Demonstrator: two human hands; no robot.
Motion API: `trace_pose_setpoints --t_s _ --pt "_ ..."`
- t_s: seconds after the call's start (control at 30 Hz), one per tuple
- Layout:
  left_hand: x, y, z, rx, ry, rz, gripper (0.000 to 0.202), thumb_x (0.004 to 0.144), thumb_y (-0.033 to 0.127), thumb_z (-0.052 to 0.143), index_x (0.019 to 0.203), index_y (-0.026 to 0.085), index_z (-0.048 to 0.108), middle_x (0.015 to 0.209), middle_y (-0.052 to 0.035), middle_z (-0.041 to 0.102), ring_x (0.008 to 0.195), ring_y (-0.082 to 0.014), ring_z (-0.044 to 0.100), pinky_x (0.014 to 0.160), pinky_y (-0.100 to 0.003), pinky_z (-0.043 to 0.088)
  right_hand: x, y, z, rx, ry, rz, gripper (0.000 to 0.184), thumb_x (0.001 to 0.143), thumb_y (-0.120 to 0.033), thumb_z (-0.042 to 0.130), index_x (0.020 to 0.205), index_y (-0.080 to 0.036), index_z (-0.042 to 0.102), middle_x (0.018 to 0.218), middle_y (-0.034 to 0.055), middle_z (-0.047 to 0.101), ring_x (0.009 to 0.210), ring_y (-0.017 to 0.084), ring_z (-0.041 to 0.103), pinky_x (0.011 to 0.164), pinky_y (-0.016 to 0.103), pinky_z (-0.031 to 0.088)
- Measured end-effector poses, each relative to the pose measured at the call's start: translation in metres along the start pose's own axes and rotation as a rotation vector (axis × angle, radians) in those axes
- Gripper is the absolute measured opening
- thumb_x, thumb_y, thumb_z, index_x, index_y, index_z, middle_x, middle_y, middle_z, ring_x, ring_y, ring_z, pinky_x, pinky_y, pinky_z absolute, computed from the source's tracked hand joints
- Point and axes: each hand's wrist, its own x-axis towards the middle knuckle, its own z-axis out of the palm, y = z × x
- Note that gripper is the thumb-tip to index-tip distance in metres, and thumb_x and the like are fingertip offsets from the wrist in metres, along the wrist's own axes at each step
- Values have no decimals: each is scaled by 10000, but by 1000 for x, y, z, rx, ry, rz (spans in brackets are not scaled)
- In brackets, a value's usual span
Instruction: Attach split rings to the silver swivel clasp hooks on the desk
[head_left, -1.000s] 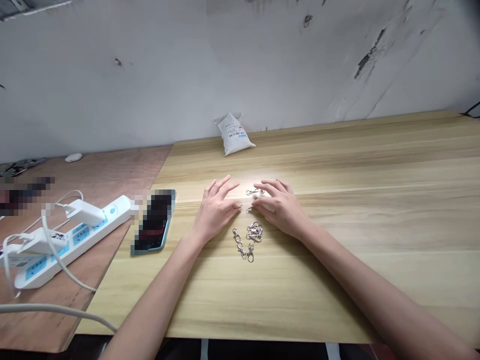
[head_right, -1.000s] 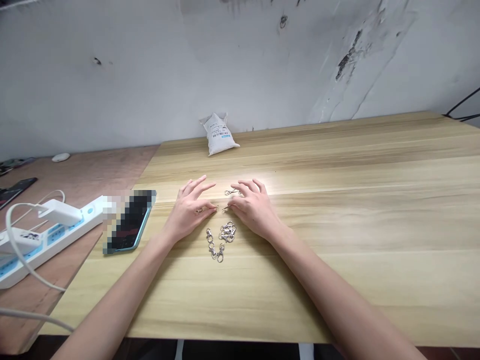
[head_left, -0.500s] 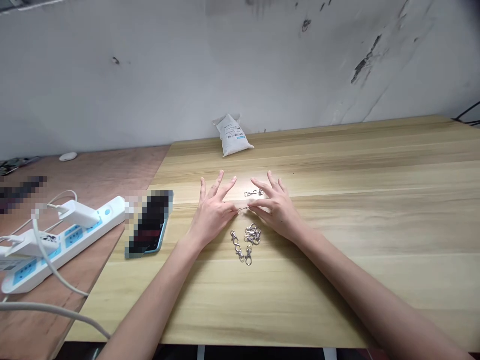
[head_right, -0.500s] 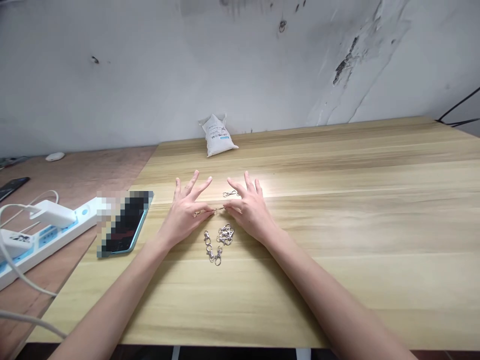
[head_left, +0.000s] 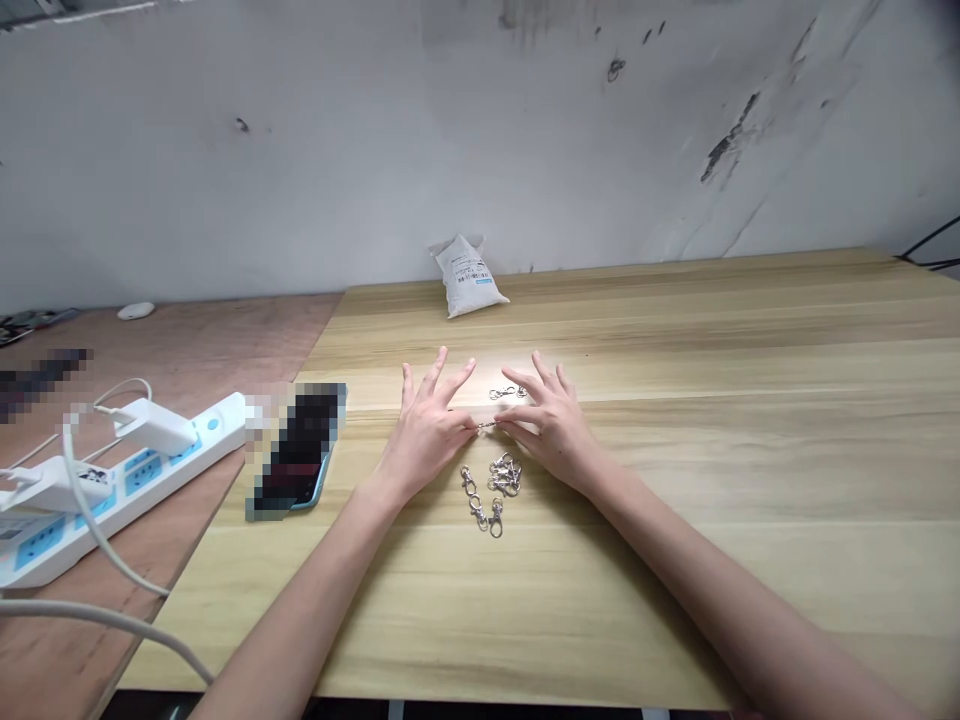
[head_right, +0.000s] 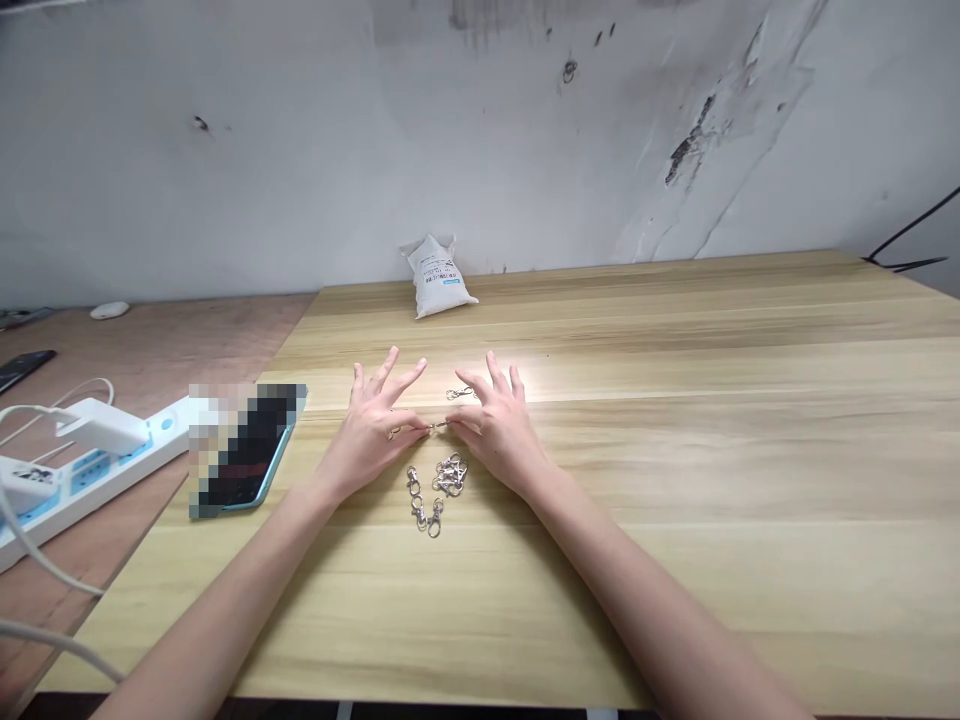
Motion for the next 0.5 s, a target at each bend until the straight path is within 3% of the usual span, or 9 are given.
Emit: trace_pose_setpoints --t_s 0.5 --pt "0 0 -1 14 -29 -9 161 861 232 666 709 191 699 1530 -73 399 1486 -386 138 1063 -807 132 -1 0 -1 12 5 4 133 883 -298 652 834 -286 775 1296 74 610 1401 385 342 1056 686 312"
